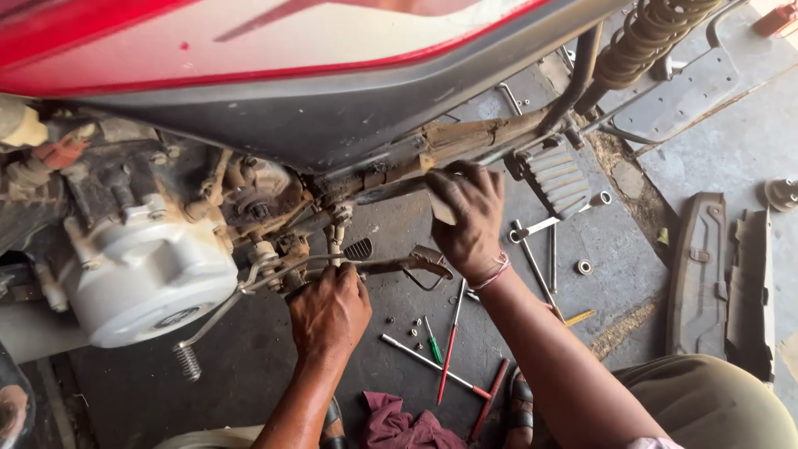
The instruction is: Repairing a motorcycle engine and chain drive assembly.
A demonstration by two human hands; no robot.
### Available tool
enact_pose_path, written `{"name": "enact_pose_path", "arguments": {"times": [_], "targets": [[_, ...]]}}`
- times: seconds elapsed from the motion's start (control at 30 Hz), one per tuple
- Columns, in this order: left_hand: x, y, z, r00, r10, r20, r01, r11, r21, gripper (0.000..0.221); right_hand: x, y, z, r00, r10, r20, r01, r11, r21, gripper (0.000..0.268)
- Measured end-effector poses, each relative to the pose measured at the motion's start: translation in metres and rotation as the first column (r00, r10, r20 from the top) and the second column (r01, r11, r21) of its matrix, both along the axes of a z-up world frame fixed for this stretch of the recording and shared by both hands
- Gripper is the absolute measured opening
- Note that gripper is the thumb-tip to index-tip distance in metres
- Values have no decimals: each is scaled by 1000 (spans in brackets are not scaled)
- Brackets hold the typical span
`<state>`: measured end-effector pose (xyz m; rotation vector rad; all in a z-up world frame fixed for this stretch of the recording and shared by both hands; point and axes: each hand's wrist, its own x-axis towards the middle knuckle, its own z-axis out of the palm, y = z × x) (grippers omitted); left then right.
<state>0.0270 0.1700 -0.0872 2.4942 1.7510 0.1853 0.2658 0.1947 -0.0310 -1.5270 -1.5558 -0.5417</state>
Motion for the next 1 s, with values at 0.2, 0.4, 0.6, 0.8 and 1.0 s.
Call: {"name": "enact_pose_path", "arguments": {"times": [0.2,0.4,0.6,0.8,1.0], "targets": [[1,-2,-1,1000,3,-6,-3,1000,-13,23,32,15,-11,965,-43,-260,5,989,-148,11],[3,3,8,999,19,-27,-20,999,-29,23,15,12,6,955,285,-84,-293,949,-114,28],[3,-2,16,1000,6,23,-7,999,49,23,30,15,4,934,283,-217,-320,934,-160,15],[-1,-8,8,1000,19,-2,-19,999,-27,22,21,18,8,903,277,-327,-335,933,-133,18],[1,-13,0,1000,13,-10,-13,1000,-21,24,16,23,4,872,304,-384,-341,940,-29,10]]}}
